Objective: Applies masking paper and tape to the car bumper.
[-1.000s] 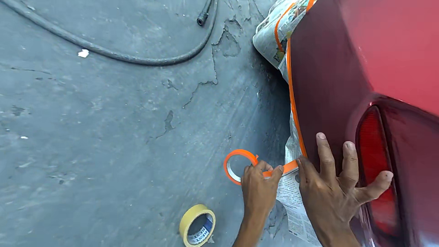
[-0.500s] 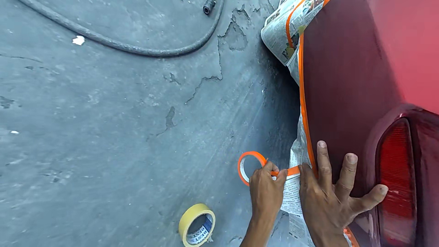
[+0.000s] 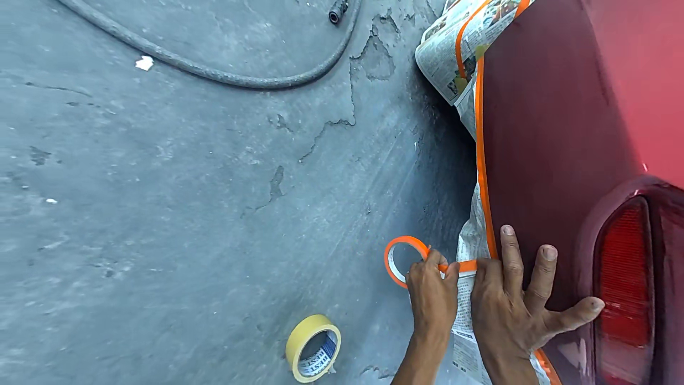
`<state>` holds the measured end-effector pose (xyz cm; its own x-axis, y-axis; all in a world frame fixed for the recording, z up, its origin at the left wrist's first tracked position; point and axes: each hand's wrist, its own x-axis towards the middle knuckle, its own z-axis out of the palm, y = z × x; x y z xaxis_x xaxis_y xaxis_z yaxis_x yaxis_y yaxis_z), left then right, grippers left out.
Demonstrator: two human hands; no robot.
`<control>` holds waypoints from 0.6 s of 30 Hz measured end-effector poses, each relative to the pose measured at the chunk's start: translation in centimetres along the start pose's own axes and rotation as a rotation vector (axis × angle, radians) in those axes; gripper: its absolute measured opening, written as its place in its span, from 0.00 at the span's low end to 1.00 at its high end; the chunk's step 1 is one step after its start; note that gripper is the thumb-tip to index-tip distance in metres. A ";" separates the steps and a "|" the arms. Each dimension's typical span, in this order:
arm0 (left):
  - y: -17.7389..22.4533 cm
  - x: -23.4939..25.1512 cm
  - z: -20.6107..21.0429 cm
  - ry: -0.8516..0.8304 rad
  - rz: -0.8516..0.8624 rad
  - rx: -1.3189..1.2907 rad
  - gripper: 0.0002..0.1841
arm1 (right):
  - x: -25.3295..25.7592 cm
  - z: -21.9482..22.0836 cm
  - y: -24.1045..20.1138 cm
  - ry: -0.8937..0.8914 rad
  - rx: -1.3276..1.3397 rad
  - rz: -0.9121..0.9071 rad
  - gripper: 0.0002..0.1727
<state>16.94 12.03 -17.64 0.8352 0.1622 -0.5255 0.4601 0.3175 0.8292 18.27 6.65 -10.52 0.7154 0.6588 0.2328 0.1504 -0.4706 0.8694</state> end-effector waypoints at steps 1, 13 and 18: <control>-0.1 0.1 0.1 0.001 0.009 -0.015 0.14 | 0.1 0.1 0.0 0.016 0.004 0.005 0.06; -0.6 0.8 0.4 -0.083 -0.037 -0.075 0.17 | -4.1 -3.9 -0.7 -0.156 0.451 0.004 0.14; -0.9 0.9 0.5 -0.068 -0.037 -0.119 0.16 | -3.7 -3.5 0.0 -0.505 0.707 0.084 0.29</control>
<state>17.38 11.40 -18.74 0.8384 0.0861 -0.5383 0.4557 0.4313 0.7787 13.25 6.28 -9.89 0.9351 0.3447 -0.0825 0.3513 -0.8703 0.3452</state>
